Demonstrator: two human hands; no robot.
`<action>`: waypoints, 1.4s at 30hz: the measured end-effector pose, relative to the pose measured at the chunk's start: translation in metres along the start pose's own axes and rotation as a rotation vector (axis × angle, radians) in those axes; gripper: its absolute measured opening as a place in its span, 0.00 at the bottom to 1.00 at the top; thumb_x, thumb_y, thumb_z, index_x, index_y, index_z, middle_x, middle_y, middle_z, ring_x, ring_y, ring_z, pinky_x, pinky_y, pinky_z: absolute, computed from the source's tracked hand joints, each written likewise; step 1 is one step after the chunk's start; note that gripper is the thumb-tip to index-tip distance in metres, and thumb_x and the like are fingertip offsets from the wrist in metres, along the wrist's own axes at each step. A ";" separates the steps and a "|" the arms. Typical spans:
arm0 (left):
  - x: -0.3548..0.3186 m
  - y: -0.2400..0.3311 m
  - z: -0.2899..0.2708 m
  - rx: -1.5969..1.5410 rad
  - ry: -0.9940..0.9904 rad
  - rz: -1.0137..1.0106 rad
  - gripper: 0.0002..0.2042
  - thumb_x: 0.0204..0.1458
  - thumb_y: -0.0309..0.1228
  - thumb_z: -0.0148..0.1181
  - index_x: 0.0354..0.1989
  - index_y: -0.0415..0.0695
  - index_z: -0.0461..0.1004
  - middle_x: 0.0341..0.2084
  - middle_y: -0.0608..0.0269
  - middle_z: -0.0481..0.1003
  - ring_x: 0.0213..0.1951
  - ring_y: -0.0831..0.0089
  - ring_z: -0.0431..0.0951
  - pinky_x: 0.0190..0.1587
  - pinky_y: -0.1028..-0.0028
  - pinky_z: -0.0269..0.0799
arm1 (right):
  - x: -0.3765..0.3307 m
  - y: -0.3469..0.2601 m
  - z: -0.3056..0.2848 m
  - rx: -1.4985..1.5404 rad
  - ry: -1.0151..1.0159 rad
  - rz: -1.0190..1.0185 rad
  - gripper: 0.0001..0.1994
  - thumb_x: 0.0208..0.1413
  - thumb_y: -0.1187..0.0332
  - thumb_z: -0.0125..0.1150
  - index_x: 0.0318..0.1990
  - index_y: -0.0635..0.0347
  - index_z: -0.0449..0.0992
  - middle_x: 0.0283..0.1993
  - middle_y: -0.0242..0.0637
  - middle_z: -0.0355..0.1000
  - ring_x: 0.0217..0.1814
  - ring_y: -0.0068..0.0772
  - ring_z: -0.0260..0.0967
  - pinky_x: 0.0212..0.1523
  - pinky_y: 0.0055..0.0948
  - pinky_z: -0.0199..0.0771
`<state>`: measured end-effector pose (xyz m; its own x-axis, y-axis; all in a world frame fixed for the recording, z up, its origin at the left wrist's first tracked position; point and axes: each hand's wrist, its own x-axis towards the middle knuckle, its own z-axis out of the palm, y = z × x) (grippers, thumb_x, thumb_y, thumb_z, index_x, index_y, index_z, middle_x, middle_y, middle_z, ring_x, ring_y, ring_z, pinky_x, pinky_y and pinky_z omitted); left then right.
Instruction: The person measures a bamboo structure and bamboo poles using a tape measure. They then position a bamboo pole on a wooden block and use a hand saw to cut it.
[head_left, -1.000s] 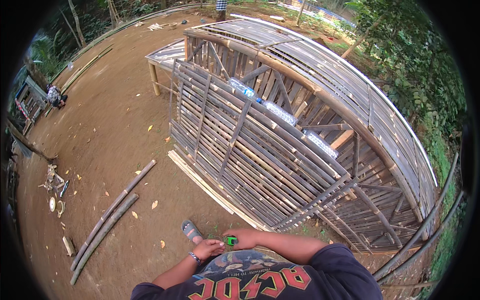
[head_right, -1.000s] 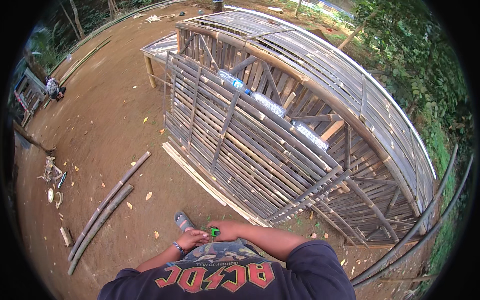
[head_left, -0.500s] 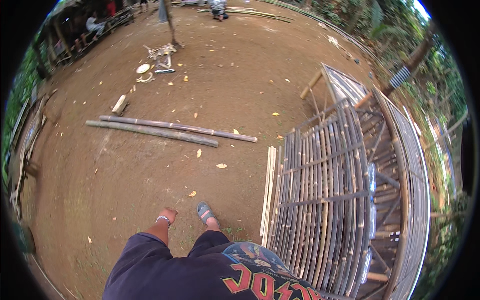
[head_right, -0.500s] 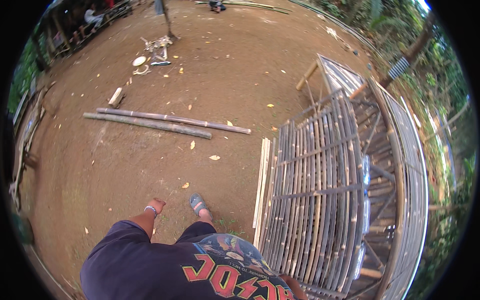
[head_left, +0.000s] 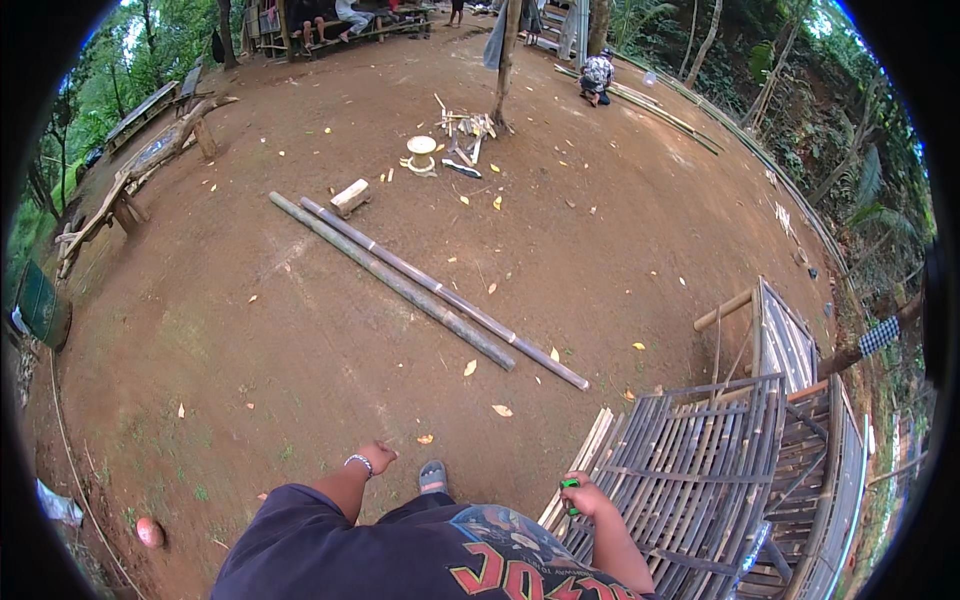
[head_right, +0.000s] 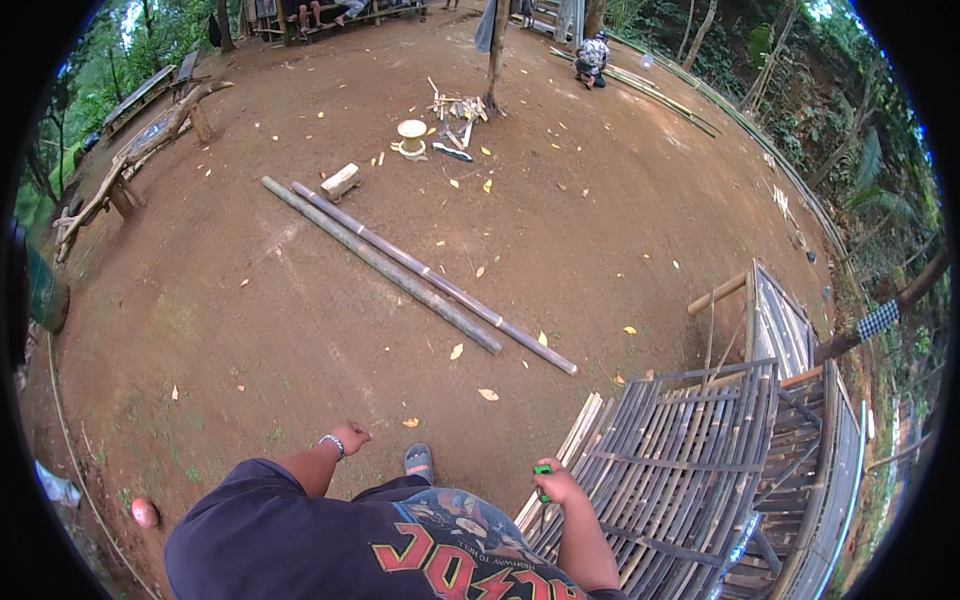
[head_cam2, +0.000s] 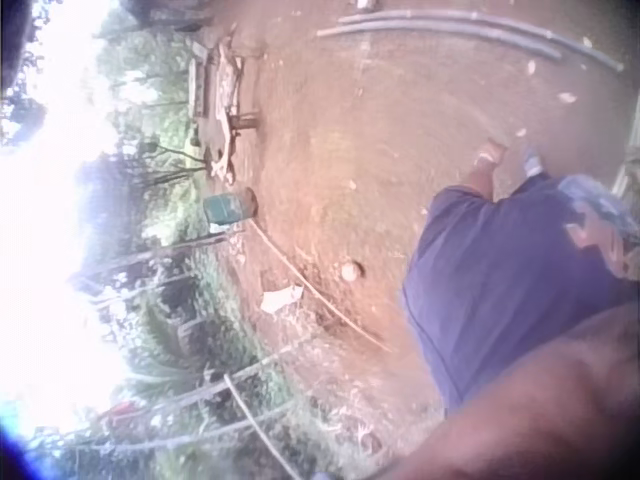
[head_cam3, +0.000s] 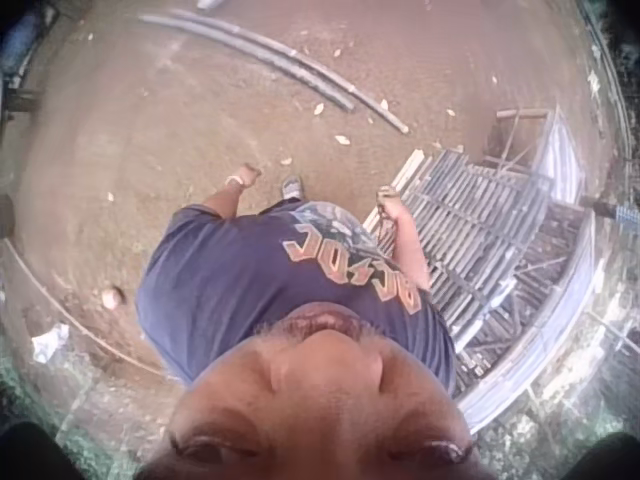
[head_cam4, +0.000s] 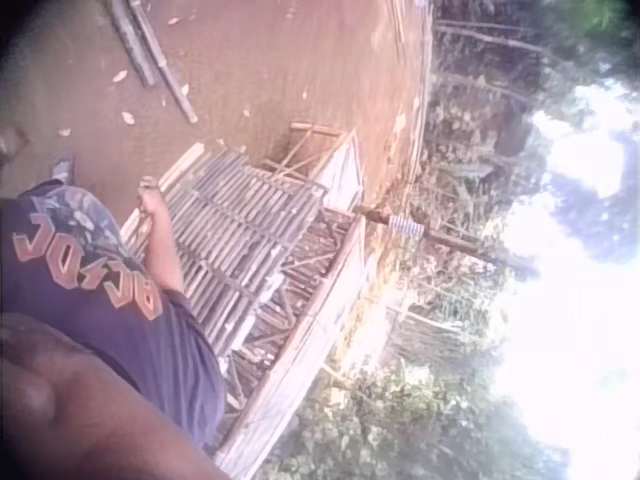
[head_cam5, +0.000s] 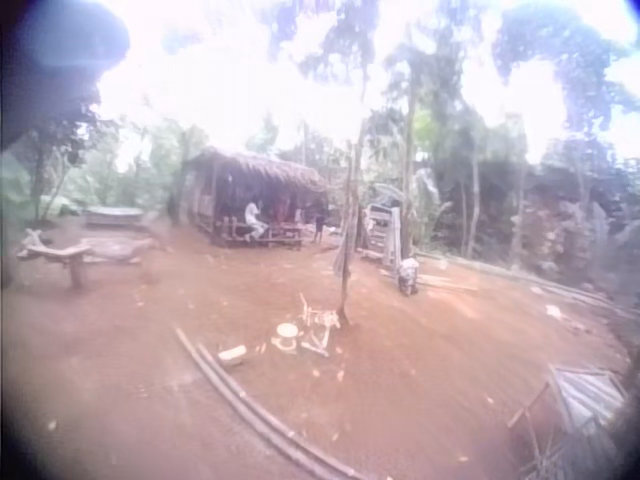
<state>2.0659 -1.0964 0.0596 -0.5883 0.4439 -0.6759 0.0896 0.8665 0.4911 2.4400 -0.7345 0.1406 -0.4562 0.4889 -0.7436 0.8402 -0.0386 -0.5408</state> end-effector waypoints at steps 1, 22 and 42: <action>0.007 0.005 -0.009 -0.045 0.044 0.009 0.19 0.51 0.48 0.63 0.40 0.45 0.82 0.40 0.53 0.81 0.44 0.57 0.80 0.50 0.63 0.74 | 0.005 -0.033 -0.011 -0.026 0.004 -0.037 0.30 0.46 0.63 0.66 0.60 0.54 0.67 0.38 0.40 0.77 0.36 0.33 0.76 0.38 0.32 0.75; 0.073 0.052 0.020 0.149 -0.036 -0.362 0.26 0.58 0.52 0.53 0.53 0.42 0.77 0.57 0.48 0.72 0.60 0.52 0.71 0.61 0.62 0.66 | 0.238 0.061 -0.201 -0.727 -0.538 0.012 0.18 0.56 0.56 0.54 0.46 0.56 0.81 0.50 0.46 0.76 0.52 0.44 0.73 0.57 0.38 0.70; 0.160 0.181 0.015 -0.182 0.112 -0.405 0.23 0.58 0.51 0.53 0.50 0.45 0.79 0.48 0.50 0.78 0.54 0.53 0.76 0.57 0.61 0.70 | 0.393 -0.170 -0.265 -0.765 -0.502 -0.228 0.24 0.44 0.54 0.66 0.46 0.60 0.80 0.42 0.41 0.79 0.44 0.38 0.76 0.45 0.38 0.74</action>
<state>2.0002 -0.8652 0.0321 -0.6308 0.0415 -0.7748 -0.3021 0.9066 0.2945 2.1957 -0.3052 0.0447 -0.5567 -0.0250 -0.8303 0.5984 0.6813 -0.4217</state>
